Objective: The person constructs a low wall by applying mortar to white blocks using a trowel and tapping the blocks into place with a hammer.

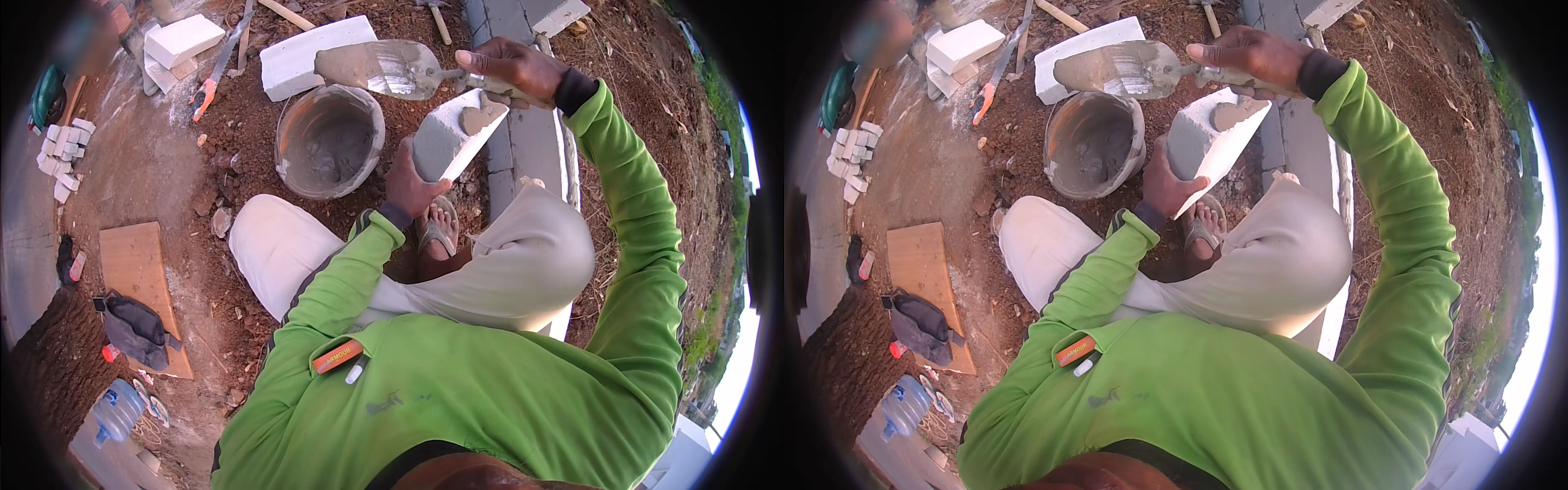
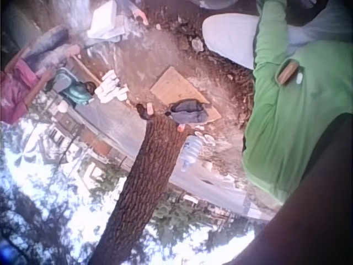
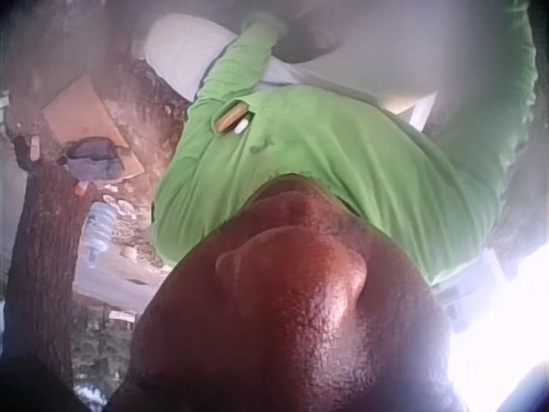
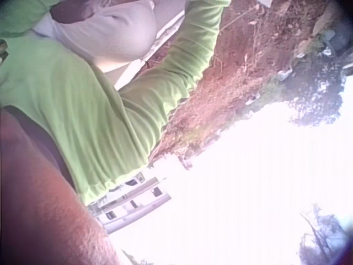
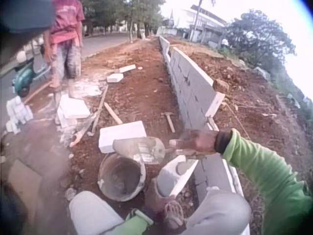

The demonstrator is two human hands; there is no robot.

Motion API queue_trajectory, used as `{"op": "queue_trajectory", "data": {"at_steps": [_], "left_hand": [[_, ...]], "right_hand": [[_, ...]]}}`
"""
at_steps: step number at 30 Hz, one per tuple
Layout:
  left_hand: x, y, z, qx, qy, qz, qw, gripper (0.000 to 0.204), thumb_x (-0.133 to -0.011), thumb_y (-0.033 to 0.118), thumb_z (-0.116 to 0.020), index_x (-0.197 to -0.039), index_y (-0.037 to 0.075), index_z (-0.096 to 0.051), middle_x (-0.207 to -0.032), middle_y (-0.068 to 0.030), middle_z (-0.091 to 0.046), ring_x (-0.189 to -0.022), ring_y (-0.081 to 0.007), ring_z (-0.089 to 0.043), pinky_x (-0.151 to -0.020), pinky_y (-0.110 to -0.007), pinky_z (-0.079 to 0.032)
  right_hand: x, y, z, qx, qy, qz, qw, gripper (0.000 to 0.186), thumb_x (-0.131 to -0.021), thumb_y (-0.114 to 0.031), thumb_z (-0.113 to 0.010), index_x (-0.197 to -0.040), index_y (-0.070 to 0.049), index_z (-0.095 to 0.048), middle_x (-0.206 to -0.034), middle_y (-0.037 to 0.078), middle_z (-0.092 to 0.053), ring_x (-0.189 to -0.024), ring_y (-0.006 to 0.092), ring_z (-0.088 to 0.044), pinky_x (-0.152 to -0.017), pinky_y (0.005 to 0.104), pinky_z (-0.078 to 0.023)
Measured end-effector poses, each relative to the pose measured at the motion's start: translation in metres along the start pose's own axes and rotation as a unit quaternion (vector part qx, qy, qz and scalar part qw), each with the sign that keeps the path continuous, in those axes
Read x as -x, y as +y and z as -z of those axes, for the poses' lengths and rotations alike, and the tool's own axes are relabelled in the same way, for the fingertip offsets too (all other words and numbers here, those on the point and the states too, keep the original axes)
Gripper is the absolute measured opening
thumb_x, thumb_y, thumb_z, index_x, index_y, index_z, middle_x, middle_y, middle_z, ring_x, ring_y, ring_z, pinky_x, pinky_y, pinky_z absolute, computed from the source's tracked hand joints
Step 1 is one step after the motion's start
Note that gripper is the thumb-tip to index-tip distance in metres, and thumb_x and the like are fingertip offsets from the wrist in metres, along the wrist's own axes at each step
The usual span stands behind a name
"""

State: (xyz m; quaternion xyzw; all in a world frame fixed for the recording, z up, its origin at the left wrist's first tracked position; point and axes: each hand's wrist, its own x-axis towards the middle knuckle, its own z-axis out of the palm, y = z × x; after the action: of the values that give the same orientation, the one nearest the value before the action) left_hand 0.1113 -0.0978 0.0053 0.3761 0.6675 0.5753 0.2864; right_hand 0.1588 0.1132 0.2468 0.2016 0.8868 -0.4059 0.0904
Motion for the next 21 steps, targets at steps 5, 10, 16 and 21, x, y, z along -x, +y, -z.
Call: {"op": "queue_trajectory", "data": {"at_steps": [5, 10, 16, 21], "left_hand": [[0.000, 0.007, 0.002, 0.010, -0.002, 0.024, 1.000, 0.092, -0.061, 0.026, -0.089, -0.139, 0.008, -0.044, -0.123, -0.0194, -0.063, -0.113, -0.0379, -0.064, -0.097, -0.048, -0.051], [-0.003, -0.001, 0.001, 0.008, 0.022, -0.002, 1.000, 0.092, -0.061, 0.024, -0.090, -0.139, 0.006, -0.045, -0.125, -0.0205, -0.063, -0.113, -0.0383, -0.064, -0.097, -0.047, -0.052], [-0.009, -0.006, 0.006, 0.053, 0.001, 0.010, 0.999, 0.093, -0.060, 0.026, -0.091, -0.138, 0.005, -0.045, -0.125, -0.0209, -0.063, -0.112, -0.0379, -0.064, -0.097, -0.047, -0.052], [-0.015, -0.003, 0.010, 0.047, -0.026, 0.003, 0.999, 0.086, -0.061, 0.023, -0.092, -0.128, 0.002, -0.044, -0.118, -0.0190, -0.059, -0.109, -0.0314, -0.061, -0.096, -0.045, -0.050]], "right_hand": [[0.018, 0.005, -0.008, -0.140, -0.046, -0.076, 0.986, 0.058, -0.101, -0.061, -0.055, -0.081, -0.008, -0.067, -0.054, 0.000, -0.049, -0.040, 0.0077, -0.044, -0.039, 0.0245, -0.037], [0.087, 0.033, -0.008, -0.204, 0.045, -0.118, 0.971, 0.058, -0.102, -0.058, -0.055, -0.078, -0.007, -0.063, -0.053, -0.002, -0.046, -0.040, 0.0078, -0.042, -0.039, 0.0254, -0.035], [0.144, 0.087, -0.072, 0.103, 0.296, -0.012, 0.949, 0.043, -0.095, -0.043, -0.073, -0.104, -0.001, -0.074, -0.059, 0.002, -0.048, -0.051, 0.0145, -0.052, -0.049, 0.0327, -0.041], [0.139, 0.102, -0.139, 0.239, 0.405, -0.019, 0.882, 0.045, -0.084, -0.030, -0.081, -0.122, -0.008, -0.074, -0.073, 0.005, -0.057, -0.062, 0.0235, -0.060, -0.054, 0.0390, -0.046]]}}
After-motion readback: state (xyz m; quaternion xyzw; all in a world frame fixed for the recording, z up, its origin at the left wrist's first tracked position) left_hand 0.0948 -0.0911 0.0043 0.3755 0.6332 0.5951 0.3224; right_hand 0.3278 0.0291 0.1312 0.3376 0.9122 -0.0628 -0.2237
